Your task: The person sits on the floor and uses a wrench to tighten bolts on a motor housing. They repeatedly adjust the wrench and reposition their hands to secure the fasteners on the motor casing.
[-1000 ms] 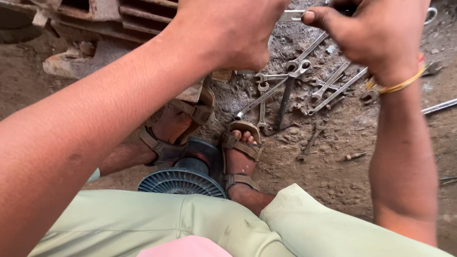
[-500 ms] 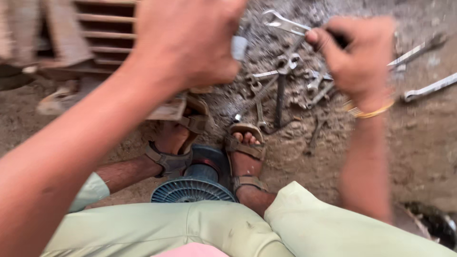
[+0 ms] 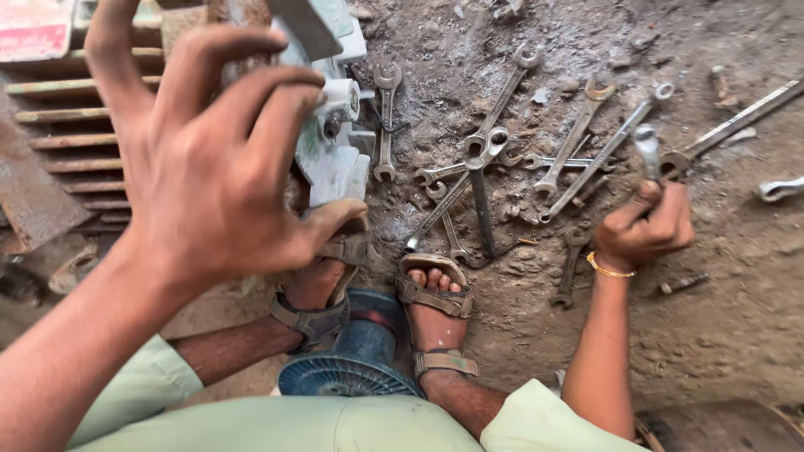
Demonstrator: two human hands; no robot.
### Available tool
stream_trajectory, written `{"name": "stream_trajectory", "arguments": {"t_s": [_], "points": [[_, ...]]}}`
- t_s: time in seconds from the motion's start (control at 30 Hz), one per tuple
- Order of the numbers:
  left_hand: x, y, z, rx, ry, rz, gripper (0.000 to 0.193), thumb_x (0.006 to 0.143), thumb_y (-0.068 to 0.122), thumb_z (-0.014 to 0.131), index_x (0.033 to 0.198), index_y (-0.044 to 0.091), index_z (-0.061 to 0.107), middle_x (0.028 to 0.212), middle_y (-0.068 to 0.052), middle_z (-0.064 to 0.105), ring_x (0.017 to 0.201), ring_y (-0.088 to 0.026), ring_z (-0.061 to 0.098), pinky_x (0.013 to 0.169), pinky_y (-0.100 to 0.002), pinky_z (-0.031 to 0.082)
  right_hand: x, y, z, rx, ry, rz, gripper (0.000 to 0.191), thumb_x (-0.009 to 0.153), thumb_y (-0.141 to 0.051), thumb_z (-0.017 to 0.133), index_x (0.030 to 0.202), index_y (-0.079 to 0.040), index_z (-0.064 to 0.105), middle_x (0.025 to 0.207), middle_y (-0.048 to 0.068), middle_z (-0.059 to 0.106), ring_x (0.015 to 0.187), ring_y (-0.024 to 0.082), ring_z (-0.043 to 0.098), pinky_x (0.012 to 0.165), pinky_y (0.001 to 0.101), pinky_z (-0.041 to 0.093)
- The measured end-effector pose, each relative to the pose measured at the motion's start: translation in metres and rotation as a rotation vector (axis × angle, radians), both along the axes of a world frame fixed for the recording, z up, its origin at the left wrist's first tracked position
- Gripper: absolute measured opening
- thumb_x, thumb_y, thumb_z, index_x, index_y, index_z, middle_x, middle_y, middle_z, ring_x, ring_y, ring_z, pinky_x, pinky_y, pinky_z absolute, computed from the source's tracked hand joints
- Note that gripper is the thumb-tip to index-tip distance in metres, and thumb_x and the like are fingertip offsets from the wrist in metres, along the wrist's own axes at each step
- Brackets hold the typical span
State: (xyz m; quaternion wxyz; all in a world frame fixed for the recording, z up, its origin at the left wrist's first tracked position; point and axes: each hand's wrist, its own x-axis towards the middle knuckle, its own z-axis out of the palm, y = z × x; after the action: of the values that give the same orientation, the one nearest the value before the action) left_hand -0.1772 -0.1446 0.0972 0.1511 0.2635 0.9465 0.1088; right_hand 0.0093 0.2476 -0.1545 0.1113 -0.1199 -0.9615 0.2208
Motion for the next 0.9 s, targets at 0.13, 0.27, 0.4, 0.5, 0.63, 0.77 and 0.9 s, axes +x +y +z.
{"name": "stream_trajectory", "arguments": {"t_s": [0.13,0.27,0.4,0.5,0.63,0.77,0.9], "points": [[0.025,0.009,0.002,-0.036,-0.084,0.176,0.058,0.092,0.044,0.08,0.12,-0.007,0.075,0.125,-0.014,0.075,0.129,-0.032,0.06,0.119,-0.073,0.011,0.001,-0.004,0.003,-0.038,-0.021,-0.056,0.05,0.121,-0.038,0.046,0.095,0.003,0.056,0.082,0.022,0.053,0.078,0.046,0.054,0.067,0.0522,0.036],[0.046,0.009,0.0,-0.093,-0.087,0.22,0.045,0.094,0.029,0.067,0.119,-0.007,0.079,0.127,-0.014,0.078,0.126,-0.029,0.065,0.119,-0.073,0.013,-0.003,-0.007,0.01,-0.043,-0.03,-0.039,0.051,0.122,-0.039,0.045,0.094,0.002,0.056,0.082,0.021,0.054,0.077,0.046,0.054,0.067,0.0519,0.036],[0.042,0.012,-0.001,-0.069,0.012,0.159,0.04,0.1,0.028,0.065,0.115,-0.006,0.081,0.12,-0.012,0.081,0.118,-0.027,0.069,0.117,-0.073,0.015,-0.004,-0.008,0.009,-0.051,-0.046,-0.063,0.053,0.122,-0.041,0.045,0.092,0.003,0.054,0.08,0.021,0.053,0.074,0.044,0.053,0.067,0.0517,0.035],[0.035,0.016,-0.001,-0.079,0.046,0.129,0.043,0.1,0.033,0.066,0.113,-0.005,0.082,0.117,-0.012,0.081,0.112,-0.027,0.07,0.117,-0.071,0.018,-0.002,-0.008,0.007,-0.025,-0.052,-0.06,0.054,0.121,-0.041,0.045,0.091,0.003,0.054,0.08,0.021,0.052,0.074,0.044,0.052,0.068,0.0524,0.034],[0.032,0.017,0.001,-0.119,0.046,0.099,0.039,0.097,0.033,0.068,0.107,-0.003,0.083,0.112,-0.011,0.081,0.105,-0.027,0.071,0.118,-0.064,0.029,-0.001,-0.006,0.008,-0.022,-0.062,-0.056,0.054,0.12,-0.042,0.045,0.09,0.003,0.054,0.079,0.021,0.052,0.074,0.045,0.053,0.067,0.0525,0.034],[0.012,0.011,0.005,-0.155,0.122,0.055,0.019,0.098,0.018,0.071,0.105,0.004,0.082,0.112,-0.007,0.078,0.109,-0.022,0.074,0.125,-0.049,0.04,-0.003,-0.005,0.011,-0.021,-0.068,-0.054,0.054,0.121,-0.042,0.045,0.091,0.002,0.055,0.08,0.022,0.053,0.075,0.045,0.054,0.067,0.0523,0.035],[-0.031,0.002,0.007,-0.089,0.115,0.054,0.017,0.101,0.022,0.08,0.09,0.008,0.078,0.104,-0.008,0.077,0.095,-0.027,0.071,0.103,-0.044,0.049,-0.002,-0.005,0.008,-0.03,-0.056,-0.043,0.054,0.121,-0.042,0.045,0.093,0.003,0.056,0.08,0.022,0.053,0.075,0.045,0.054,0.068,0.0529,0.036]]}}
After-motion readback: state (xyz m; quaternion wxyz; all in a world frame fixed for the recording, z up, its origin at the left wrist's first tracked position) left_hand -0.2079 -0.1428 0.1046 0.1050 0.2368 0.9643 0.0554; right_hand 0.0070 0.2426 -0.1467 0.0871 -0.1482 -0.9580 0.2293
